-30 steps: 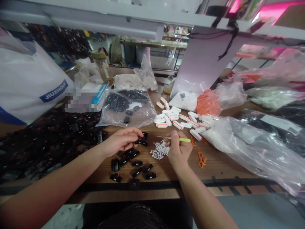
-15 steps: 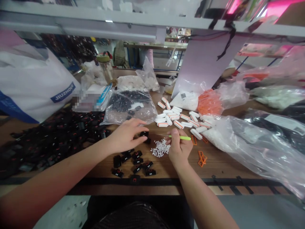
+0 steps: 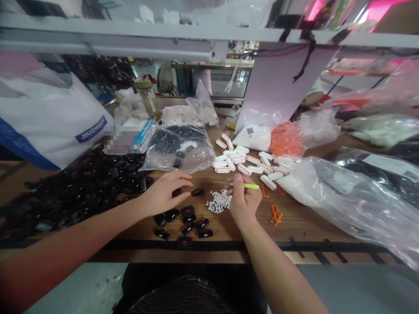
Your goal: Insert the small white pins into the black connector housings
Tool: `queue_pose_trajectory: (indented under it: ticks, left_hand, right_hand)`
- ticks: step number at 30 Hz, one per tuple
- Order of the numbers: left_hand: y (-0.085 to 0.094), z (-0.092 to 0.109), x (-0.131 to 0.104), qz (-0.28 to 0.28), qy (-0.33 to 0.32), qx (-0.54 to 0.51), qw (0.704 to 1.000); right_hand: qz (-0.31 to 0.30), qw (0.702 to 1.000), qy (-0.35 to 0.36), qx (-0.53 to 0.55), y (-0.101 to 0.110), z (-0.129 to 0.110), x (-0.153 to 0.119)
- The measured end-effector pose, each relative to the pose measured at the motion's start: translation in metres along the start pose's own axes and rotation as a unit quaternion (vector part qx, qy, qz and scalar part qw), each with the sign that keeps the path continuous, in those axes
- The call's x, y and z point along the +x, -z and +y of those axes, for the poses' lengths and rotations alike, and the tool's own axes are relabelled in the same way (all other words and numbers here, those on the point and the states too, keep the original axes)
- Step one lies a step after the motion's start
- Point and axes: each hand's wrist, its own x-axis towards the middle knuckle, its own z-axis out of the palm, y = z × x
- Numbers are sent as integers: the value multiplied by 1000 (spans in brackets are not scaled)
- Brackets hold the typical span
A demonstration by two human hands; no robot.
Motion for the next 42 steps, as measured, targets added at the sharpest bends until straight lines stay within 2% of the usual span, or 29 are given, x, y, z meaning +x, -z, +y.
queue_pose_trajectory:
  ticks: [3, 5, 7, 9, 12, 16, 19, 22, 31, 37, 42]
  left_hand:
    - [-16, 5, 15, -56, -19, -17, 998]
    - [-21, 0, 18, -74, -22, -12, 997]
    - [-15, -7, 11, -72, -15, -2, 997]
    - [-5, -5, -2, -64, -3, 8, 998]
    - [4, 23, -20, -17, 22, 33, 999]
    - [-17, 76, -29, -83, -47, 19, 995]
    - [-31, 84, -33, -94, -45, 47, 993]
    - [-26, 65, -42, -80, -14, 70, 994]
    - [25, -11, -86, -39, 53, 161, 985]
    - [47, -36, -99, -26, 62, 202, 977]
    - [61, -55, -101, 16, 69, 199, 977]
  right_hand:
    - [-1, 1000, 6, -7, 0, 1, 2]
    - [2, 1000, 6, -5, 1, 2, 3]
    - [3, 1000, 4, -1, 1, 2, 4]
    - [-2, 1000, 2, -1, 1, 2, 4]
    - [-8, 1000, 5, -1, 0, -1, 2]
    - [-3, 1000, 10, -11, 0, -2, 1]
    - [1, 1000, 9, -14, 1, 0, 2]
    - [-5, 1000, 8, -8, 1, 2, 3]
    - [-13, 999, -1, -37, 3, 7, 4]
    - [4, 999, -12, -52, 2, 9, 5]
    - [18, 998, -6, -61, 1, 12, 5]
